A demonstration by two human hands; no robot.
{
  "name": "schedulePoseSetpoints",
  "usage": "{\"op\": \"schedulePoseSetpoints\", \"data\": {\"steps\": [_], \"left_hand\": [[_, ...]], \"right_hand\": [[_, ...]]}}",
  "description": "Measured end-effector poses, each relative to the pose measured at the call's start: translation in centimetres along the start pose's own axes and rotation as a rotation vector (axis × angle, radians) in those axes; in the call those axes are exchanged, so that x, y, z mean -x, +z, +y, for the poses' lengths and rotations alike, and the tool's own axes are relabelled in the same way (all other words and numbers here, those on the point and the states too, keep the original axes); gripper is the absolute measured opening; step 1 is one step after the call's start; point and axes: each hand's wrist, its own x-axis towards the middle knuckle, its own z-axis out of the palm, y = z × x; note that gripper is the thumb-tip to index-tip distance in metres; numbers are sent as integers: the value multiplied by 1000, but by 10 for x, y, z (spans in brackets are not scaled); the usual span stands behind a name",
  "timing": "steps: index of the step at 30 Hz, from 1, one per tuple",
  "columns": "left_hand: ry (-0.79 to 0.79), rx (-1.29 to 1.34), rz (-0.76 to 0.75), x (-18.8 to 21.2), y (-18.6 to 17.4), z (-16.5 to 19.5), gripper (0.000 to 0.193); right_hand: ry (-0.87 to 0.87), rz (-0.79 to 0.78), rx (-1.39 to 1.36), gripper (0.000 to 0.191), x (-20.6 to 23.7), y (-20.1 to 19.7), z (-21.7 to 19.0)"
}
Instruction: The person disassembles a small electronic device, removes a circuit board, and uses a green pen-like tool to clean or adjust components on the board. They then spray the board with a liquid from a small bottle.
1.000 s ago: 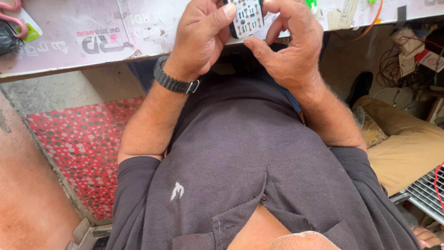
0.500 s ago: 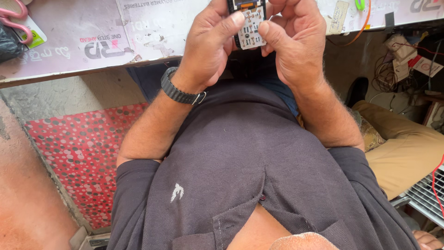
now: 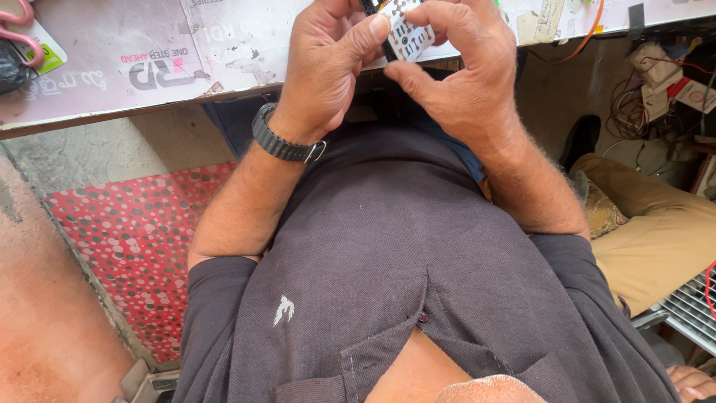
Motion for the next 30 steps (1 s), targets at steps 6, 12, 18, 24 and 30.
{"op": "schedulePoseSetpoints", "data": {"steps": [6,12,18,24,30], "left_hand": [[52,-53,-42,1,-5,-5,18],[5,-69,-41,0,-5,-4,14],[10,-97,-49,-3,-2,-5,15],[36,-136,-71,-2,-2,-5,13],[28,-201,-65,-2,-1,-2,14]], "right_hand": [[-25,22,55,41,3,-3,-5],[-78,14,39,44,3,-5,-10],[-96,5,9,45,3,-1,-5],[-73,1,-54,41,7,1,1],[-15,-27,-99,36,10,1,6]]}}
